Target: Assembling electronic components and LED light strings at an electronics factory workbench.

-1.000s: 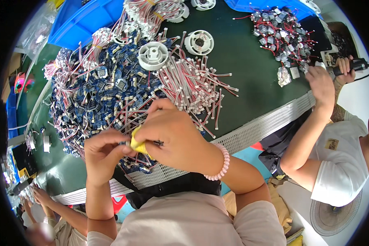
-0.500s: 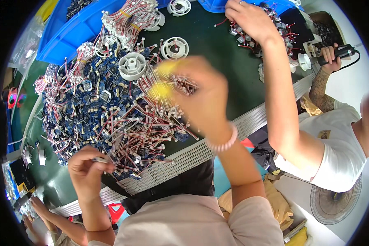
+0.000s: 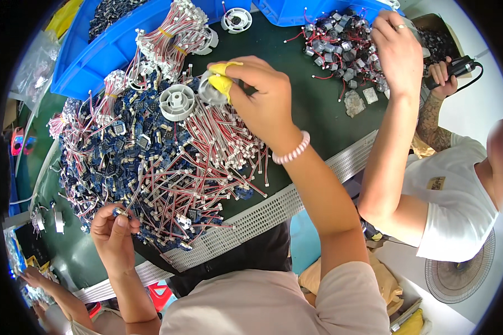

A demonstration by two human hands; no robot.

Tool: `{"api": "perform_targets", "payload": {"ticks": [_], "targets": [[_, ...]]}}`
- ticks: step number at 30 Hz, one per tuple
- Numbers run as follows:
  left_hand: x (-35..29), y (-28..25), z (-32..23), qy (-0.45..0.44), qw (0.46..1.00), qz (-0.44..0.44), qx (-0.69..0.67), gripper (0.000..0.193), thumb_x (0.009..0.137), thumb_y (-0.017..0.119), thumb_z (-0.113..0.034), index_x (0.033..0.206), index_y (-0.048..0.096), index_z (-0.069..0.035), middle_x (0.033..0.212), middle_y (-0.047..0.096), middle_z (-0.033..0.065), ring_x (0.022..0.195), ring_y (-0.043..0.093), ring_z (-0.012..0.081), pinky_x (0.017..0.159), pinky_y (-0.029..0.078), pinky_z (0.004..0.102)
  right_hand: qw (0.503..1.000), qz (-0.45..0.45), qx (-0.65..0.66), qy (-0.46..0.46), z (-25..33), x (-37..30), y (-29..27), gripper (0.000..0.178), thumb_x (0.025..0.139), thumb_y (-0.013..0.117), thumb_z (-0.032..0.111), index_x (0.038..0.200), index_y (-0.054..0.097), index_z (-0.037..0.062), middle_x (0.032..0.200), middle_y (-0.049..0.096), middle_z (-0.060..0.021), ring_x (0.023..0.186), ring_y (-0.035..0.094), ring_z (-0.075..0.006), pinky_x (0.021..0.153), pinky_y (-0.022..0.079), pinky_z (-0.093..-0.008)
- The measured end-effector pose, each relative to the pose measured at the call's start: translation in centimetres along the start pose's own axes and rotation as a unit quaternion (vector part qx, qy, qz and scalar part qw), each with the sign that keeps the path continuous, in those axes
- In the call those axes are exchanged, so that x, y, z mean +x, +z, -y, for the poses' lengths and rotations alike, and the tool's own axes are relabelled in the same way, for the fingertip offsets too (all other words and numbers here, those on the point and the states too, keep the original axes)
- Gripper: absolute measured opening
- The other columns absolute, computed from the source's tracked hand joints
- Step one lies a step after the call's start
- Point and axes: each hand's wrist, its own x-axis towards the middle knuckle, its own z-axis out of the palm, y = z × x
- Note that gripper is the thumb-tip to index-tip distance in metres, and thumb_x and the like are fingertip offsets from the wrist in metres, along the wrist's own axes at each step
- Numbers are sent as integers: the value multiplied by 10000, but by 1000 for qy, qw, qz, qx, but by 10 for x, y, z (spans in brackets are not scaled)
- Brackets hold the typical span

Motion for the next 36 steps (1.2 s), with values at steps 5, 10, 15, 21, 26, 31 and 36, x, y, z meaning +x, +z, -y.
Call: {"api": "perform_targets", "payload": {"ticks": [5,10,15,21,26,31,36], "targets": [[2,11,-1,-2,999,9,35,186,825,608,-2,1006,598,42,827,623,106,673,645,174,588,536,255,956,-8,223,190,68,-16,12,221,730,646,-63,934,678,16,834,657,-76,665,542,-126,598,442,-231],[12,31,1,-11,998,40,43,157,831,582,48,986,605,58,882,612,109,727,646,161,635,533,242,970,133,180,97,84,-48,44,196,702,614,-35,877,644,47,949,650,-72,857,523,-219,795,415,-334],[14,26,5,3,998,45,53,151,831,584,47,981,605,55,895,612,99,722,634,137,667,522,236,927,144,215,272,101,-58,56,177,697,681,17,868,652,55,858,648,-52,862,527,-217,784,407,-324],[14,30,6,28,995,49,79,158,825,590,51,982,608,50,908,599,104,755,625,144,681,516,234,987,155,2,39,99,-56,64,217,628,651,61,843,628,87,826,590,-13,856,481,-230,778,305,-403],[12,30,8,83,981,48,171,161,787,625,70,944,635,36,923,601,110,797,609,144,690,520,236,980,196,-35,21,103,-50,56,240,620,627,44,855,623,97,811,576,-5,879,482,-243,788,296,-396],[9,35,11,166,954,17,250,179,752,642,89,923,647,36,873,619,115,762,601,163,668,507,238,985,168,-25,24,110,-57,64,291,609,609,24,895,605,73,793,561,-26,880,489,-261,775,301,-394],[2,39,11,249,896,-65,362,186,728,640,112,893,660,28,811,636,117,722,600,173,642,480,245,992,107,39,58,130,-64,79,360,579,566,8,938,558,-18,810,530,-98,898,479,-282,764,325,-410]]}}
